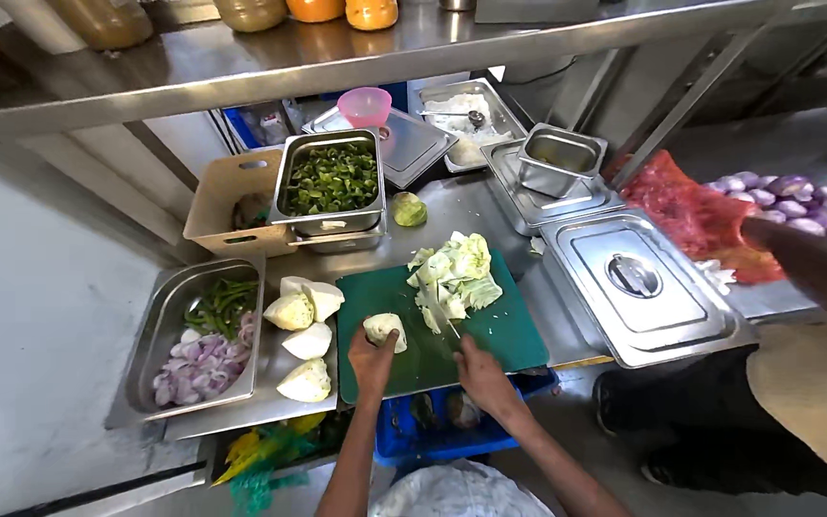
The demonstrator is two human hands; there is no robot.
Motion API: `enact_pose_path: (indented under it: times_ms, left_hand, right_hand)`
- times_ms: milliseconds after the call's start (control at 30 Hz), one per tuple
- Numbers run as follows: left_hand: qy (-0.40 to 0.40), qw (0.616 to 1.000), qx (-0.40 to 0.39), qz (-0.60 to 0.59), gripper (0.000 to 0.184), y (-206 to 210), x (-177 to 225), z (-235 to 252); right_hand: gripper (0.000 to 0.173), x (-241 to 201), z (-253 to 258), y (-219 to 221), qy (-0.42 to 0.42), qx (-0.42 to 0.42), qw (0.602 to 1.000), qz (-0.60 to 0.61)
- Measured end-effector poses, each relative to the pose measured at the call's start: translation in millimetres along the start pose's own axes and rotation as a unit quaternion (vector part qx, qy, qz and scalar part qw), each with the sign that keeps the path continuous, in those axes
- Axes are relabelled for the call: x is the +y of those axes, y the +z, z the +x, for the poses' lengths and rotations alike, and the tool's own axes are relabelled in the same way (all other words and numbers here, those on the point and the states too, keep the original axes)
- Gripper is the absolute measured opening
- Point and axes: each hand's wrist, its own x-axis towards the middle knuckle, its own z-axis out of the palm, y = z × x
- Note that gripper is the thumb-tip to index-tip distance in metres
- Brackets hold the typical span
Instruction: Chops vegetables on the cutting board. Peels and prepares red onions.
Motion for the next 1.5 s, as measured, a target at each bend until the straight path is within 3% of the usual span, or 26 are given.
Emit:
enact_pose_path:
  times_ms: [67, 133, 200, 267, 367, 467, 567, 667, 767, 933, 1167, 1333, 1433, 1500]
  left_hand:
    - [-0.008, 0.996, -0.027, -0.084, 0.071, -9, -2, 4]
    - [-0.04, 0.963, -0.062, -0.259, 0.057, -31, 3, 5]
    - [-0.097, 0.881, -0.123, -0.446, 0.036, -60, 8, 6]
    - [-0.117, 0.781, -0.163, -0.591, 0.033, -82, 5, 5]
    - [-0.096, 0.65, -0.205, -0.725, 0.052, -91, -1, 7]
    - [-0.061, 0.595, -0.244, -0.763, 0.065, -85, 1, 6]
    - [-0.075, 0.597, -0.246, -0.76, 0.062, -74, 8, -3]
    - [-0.081, 0.696, -0.211, -0.682, 0.044, -54, 25, -15]
    - [-0.064, 0.769, -0.217, -0.598, 0.048, -33, 44, -24]
    - [-0.054, 0.797, -0.237, -0.554, 0.054, -14, 57, -25]
    - [-0.118, 0.731, -0.288, -0.607, 0.039, -4, 56, -21]
    - [-0.173, 0.661, -0.289, -0.67, 0.03, 4, 62, -23]
    - [-0.198, 0.618, -0.306, -0.697, 0.045, 11, 66, -24]
    - [-0.225, 0.612, -0.29, -0.701, 0.055, 17, 69, -25]
  right_hand:
    - [0.036, 7, -8, -5, -0.016, 0.039, 0.999, 0.014]
    - [0.034, 16, -12, -9, -0.033, 0.061, 0.997, 0.046]
    - [0.036, 27, -15, -10, -0.032, 0.064, 0.993, 0.095]
    - [0.038, 36, -18, -8, -0.027, 0.058, 0.988, 0.142]
    - [0.035, 40, -18, -2, -0.028, 0.041, 0.983, 0.179]
    - [0.036, 32, -18, 0, -0.042, 0.019, 0.978, 0.202]
    - [0.053, 6, -25, -8, -0.063, 0.015, 0.957, 0.282]
    - [0.07, -27, -30, -25, -0.091, 0.025, 0.91, 0.403]
    - [0.064, -50, -24, -37, -0.123, 0.057, 0.872, 0.471]
    - [0.062, -52, -11, -49, -0.097, 0.102, 0.853, 0.502]
    - [0.061, -38, -3, -55, -0.091, 0.062, 0.801, 0.589]
    - [0.049, -34, 2, -58, -0.074, 0.102, 0.777, 0.616]
    - [0.051, -32, 8, -59, -0.07, 0.15, 0.771, 0.615]
    - [0.052, -29, 14, -58, -0.08, 0.181, 0.776, 0.599]
